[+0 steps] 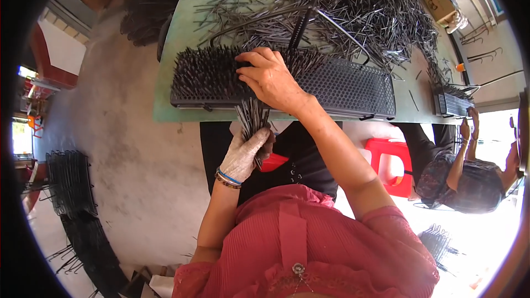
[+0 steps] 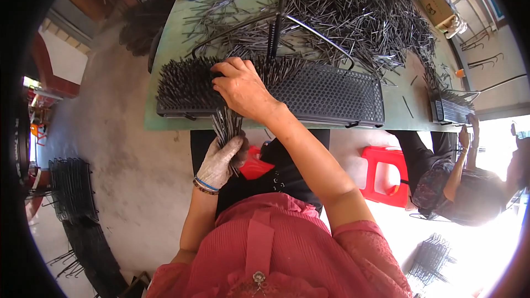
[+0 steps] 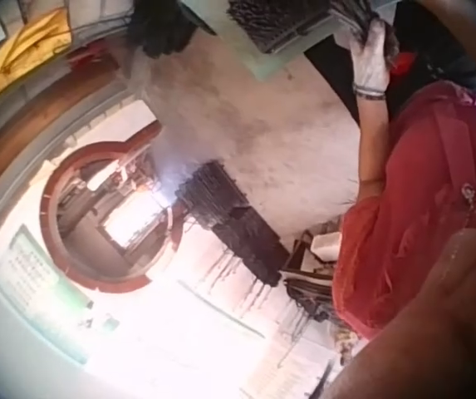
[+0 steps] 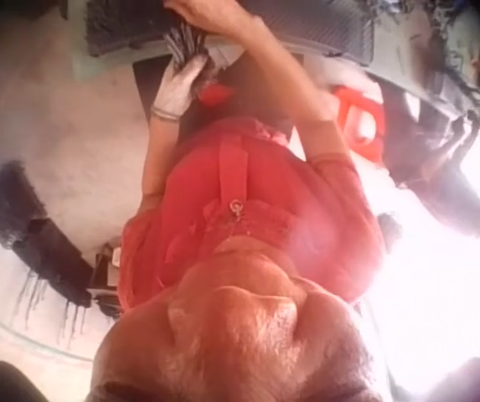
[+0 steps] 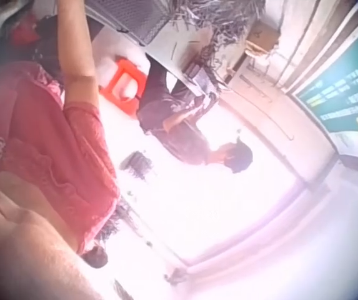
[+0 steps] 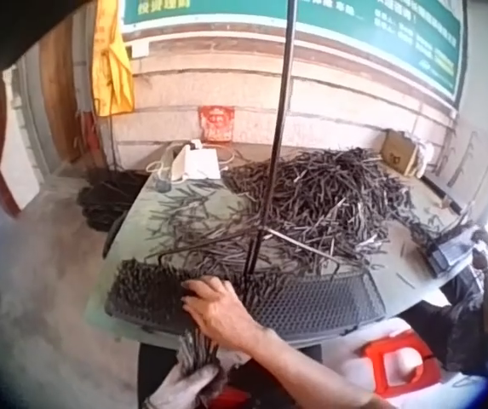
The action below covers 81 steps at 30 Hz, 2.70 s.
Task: Inserting small black metal rods into a perforated metal template on a workbench to assemble a grid.
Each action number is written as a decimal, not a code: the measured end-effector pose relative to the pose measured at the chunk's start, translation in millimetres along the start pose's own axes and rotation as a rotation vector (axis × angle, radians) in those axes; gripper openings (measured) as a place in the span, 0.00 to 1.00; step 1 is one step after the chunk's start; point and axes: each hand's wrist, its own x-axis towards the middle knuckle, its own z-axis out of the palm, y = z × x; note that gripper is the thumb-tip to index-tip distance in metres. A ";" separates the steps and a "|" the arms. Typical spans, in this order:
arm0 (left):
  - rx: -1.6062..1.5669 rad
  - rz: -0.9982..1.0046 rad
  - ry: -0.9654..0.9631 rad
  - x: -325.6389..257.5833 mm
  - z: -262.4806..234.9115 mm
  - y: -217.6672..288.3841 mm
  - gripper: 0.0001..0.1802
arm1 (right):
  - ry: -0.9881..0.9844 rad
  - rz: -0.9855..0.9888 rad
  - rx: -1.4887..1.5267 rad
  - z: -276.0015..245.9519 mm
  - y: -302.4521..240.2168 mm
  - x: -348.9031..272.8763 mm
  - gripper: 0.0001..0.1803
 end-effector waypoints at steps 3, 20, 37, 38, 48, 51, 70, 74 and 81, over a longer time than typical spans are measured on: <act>-0.021 0.016 -0.018 0.0 -6.2 -3.9 0.13 | -0.023 -0.014 0.023 1.2 2.4 -2.5 0.09; -0.125 0.377 0.059 -9.9 25.4 21.2 0.12 | 0.343 0.536 0.683 -10.9 -18.8 -38.3 0.21; 0.517 0.706 0.097 21.1 69.9 -64.1 0.14 | 0.599 0.672 2.455 34.8 -61.6 -152.8 0.24; 0.531 0.709 0.153 15.6 72.4 -65.2 0.14 | 0.802 1.003 2.264 39.8 -67.7 -154.0 0.24; 0.145 0.161 0.048 -4.9 62.6 -71.8 0.23 | 0.458 0.875 1.211 -14.3 -44.9 -180.7 0.29; 0.262 0.086 0.003 -6.6 62.0 -72.9 0.21 | 0.335 0.820 1.089 -28.1 -40.1 -189.6 0.19; 0.198 0.059 0.004 -8.3 48.4 -79.2 0.22 | 0.260 0.912 0.780 -49.5 -48.6 -193.6 0.15; 0.163 0.139 0.164 -16.0 37.3 -81.5 0.19 | 0.450 0.859 0.887 -53.6 -47.0 -181.6 0.10; 0.013 0.123 -0.055 -9.0 34.6 -40.2 0.17 | 0.557 0.637 0.716 -57.7 -14.6 -99.2 0.11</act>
